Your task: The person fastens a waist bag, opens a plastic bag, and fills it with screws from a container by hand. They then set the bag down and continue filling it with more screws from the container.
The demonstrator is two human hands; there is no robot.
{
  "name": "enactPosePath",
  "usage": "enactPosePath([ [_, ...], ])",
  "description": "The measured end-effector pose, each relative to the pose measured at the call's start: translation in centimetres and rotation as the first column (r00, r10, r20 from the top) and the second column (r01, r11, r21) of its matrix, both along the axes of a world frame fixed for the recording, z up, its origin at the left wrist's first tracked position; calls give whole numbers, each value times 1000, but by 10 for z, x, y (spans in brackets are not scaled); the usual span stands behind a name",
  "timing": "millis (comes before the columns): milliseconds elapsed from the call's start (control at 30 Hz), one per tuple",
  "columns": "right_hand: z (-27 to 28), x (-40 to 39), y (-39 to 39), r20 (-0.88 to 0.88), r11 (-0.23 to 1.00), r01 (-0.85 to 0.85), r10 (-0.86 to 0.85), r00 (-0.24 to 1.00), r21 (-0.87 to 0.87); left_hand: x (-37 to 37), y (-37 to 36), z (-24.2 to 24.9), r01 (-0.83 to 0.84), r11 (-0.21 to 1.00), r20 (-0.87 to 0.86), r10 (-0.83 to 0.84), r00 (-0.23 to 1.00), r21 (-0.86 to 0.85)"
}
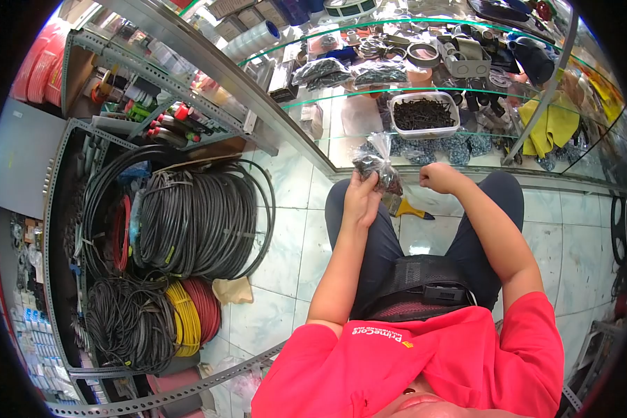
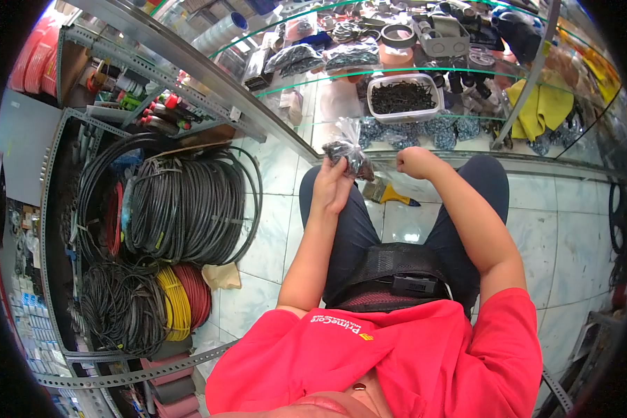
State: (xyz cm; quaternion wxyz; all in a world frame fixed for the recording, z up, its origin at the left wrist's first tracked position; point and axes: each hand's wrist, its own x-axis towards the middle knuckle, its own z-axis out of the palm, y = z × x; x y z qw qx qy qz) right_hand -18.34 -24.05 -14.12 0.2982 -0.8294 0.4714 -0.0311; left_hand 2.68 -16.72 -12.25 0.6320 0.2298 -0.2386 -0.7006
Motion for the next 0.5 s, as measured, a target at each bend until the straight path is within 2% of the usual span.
enactPosePath([
  [33,1,1,0,-7,1000,-4,4,1000,5,-2,1,3,-57,998,3,57,998,-2],
  [267,1,2,0,-13,1000,4,-4,1000,20,-3,2,8,-102,995,-21,102,995,14],
  [367,-1,1,0,-34,999,6,-5,999,33,-2,4,8,-89,995,8,90,996,-40],
  [467,2,2,1,-33,999,16,-14,999,34,2,7,18,-42,999,-55,42,998,1],
  [500,3,2,2,-40,999,20,-19,999,45,3,10,25,14,996,-148,0,989,91],
])
